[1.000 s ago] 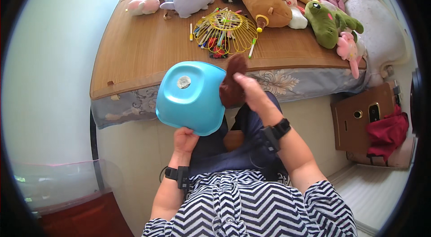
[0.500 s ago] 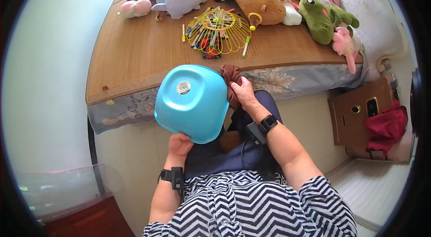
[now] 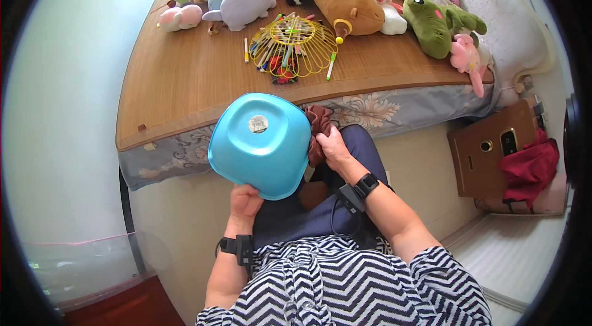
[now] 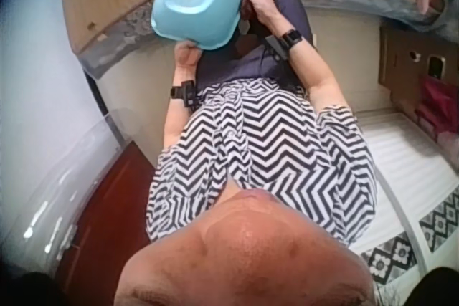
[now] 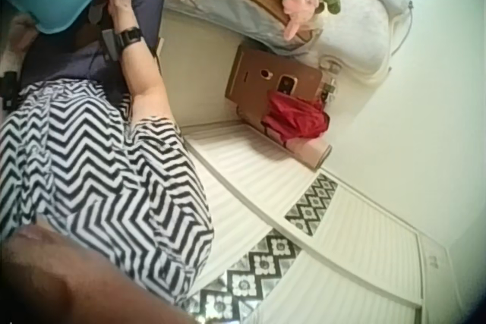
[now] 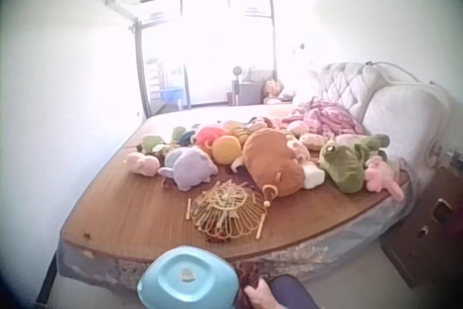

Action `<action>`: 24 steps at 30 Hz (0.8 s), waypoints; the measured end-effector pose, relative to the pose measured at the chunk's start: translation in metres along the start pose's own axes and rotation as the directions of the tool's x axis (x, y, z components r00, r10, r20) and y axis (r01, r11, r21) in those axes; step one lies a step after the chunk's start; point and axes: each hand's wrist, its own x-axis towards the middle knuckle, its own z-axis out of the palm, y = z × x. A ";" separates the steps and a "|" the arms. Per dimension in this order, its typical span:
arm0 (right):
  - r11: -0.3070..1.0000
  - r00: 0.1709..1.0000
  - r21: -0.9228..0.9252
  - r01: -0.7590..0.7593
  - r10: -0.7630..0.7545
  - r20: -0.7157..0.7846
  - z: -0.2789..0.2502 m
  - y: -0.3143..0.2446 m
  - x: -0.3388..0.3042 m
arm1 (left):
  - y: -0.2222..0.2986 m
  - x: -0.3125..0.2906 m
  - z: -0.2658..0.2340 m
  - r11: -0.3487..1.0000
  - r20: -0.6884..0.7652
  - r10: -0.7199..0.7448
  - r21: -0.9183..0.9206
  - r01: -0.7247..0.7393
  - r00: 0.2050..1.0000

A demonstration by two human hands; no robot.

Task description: Wiping a blue plastic bowl with a brown cloth.

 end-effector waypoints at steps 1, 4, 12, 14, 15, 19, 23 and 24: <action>0.999 1.000 0.046 -0.023 0.022 0.005 -0.002 0.000 -0.004 | 0.000 0.000 0.003 1.000 -0.023 -0.001 0.005 0.001 1.000; 1.000 1.000 -0.017 -0.006 0.005 -0.019 -0.011 0.001 -0.003 | 0.002 -0.001 0.005 0.999 -0.045 -0.027 0.025 0.028 0.999; 0.899 0.944 -0.389 0.202 -0.284 -0.167 -0.025 0.004 0.037 | -0.001 0.003 0.001 0.986 -0.030 -0.067 0.151 0.071 0.997; 0.957 0.931 -0.217 0.194 -0.249 -0.266 -0.028 -0.004 0.046 | 0.001 0.002 0.002 0.994 -0.025 -0.075 0.081 0.077 0.997; 0.984 0.953 -0.001 0.181 -0.175 -0.248 -0.032 -0.013 0.048 | 0.001 0.002 0.002 0.994 -0.024 -0.076 0.079 0.078 0.997; 0.874 1.000 0.486 -0.006 -0.006 0.025 -0.057 -0.060 0.032 | 0.003 0.000 0.007 0.999 -0.062 -0.033 -0.015 0.032 0.998; 0.780 0.967 0.623 -0.062 -0.108 0.231 -0.070 -0.086 0.019 | 0.009 -0.001 0.006 0.996 -0.005 -0.080 -0.046 0.080 0.997; 0.781 0.967 0.622 -0.060 -0.109 0.230 -0.070 -0.090 0.017 | 0.009 0.000 0.004 0.996 -0.003 -0.081 -0.048 0.081 0.997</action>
